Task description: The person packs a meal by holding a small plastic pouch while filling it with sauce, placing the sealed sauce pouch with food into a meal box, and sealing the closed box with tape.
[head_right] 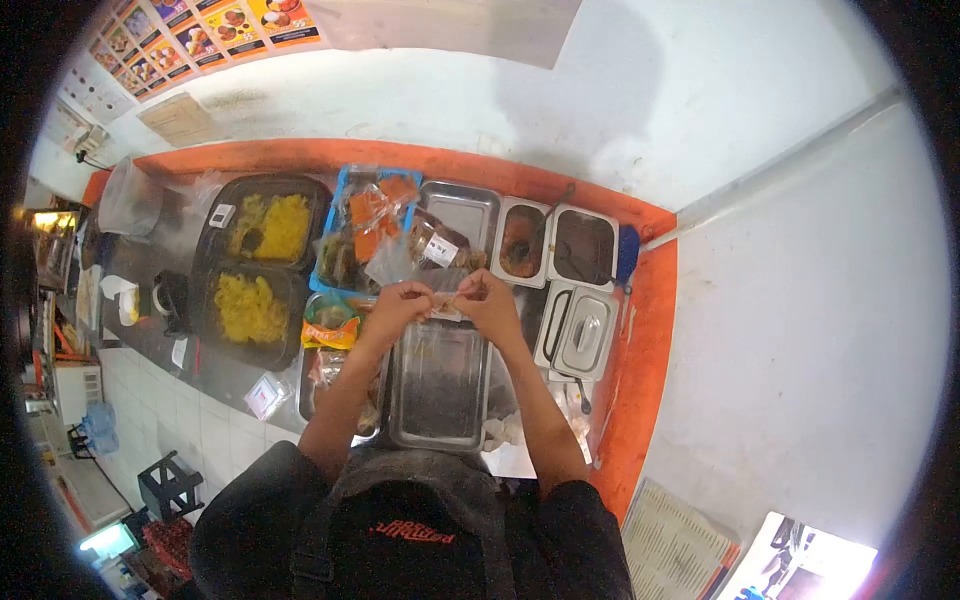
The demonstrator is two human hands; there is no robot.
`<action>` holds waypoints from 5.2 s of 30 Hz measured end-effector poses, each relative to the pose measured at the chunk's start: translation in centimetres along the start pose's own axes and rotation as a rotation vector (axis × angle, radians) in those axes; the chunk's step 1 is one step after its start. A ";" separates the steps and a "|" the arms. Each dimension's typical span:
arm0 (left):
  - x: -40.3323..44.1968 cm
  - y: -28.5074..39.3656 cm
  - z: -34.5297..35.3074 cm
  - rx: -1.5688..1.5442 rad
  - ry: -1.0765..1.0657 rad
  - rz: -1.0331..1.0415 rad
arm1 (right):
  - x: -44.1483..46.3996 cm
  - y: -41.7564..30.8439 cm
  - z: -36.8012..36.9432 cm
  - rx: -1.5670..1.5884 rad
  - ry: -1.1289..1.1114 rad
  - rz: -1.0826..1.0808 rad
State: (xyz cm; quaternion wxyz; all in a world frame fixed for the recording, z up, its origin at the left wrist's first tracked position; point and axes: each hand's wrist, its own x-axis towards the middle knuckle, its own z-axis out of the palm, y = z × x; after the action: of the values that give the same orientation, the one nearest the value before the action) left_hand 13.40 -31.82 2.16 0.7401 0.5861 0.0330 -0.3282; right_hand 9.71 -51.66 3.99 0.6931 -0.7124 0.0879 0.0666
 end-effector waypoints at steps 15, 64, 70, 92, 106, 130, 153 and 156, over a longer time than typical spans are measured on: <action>-6.6 5.7 1.8 0.620 0.142 0.349 | -6.4 -7.4 3.2 -0.445 0.121 -0.274; -57.6 17.8 -45.3 -0.039 1.310 1.095 | -10.8 -25.6 77.3 0.094 -1.060 -0.425; -64.2 16.4 -49.0 -0.108 1.495 1.119 | -14.1 -26.1 86.5 0.075 -1.225 -0.543; -68.2 13.2 -63.0 -0.093 1.598 0.869 | -13.2 -20.7 102.2 -0.064 -1.392 -0.554; -78.9 14.9 -82.3 -0.042 1.353 0.888 | -15.3 -23.4 120.2 -0.181 -1.274 -0.395; -67.2 25.7 -93.6 0.163 0.936 0.978 | -1.2 -26.2 119.9 -0.041 -0.907 -0.333; -51.1 31.9 -93.0 0.125 0.426 1.004 | 6.6 -26.8 110.3 0.002 -0.426 -0.420; -51.1 32.8 -93.1 0.038 0.357 0.966 | 6.5 -26.9 110.8 0.082 -0.396 -0.409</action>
State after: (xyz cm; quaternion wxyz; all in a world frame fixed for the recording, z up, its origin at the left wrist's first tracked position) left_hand 21.87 76.97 23.10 0.7793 0.5947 -0.1217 0.1557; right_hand 24.86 59.47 25.46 0.7241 -0.6598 -0.1919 0.0597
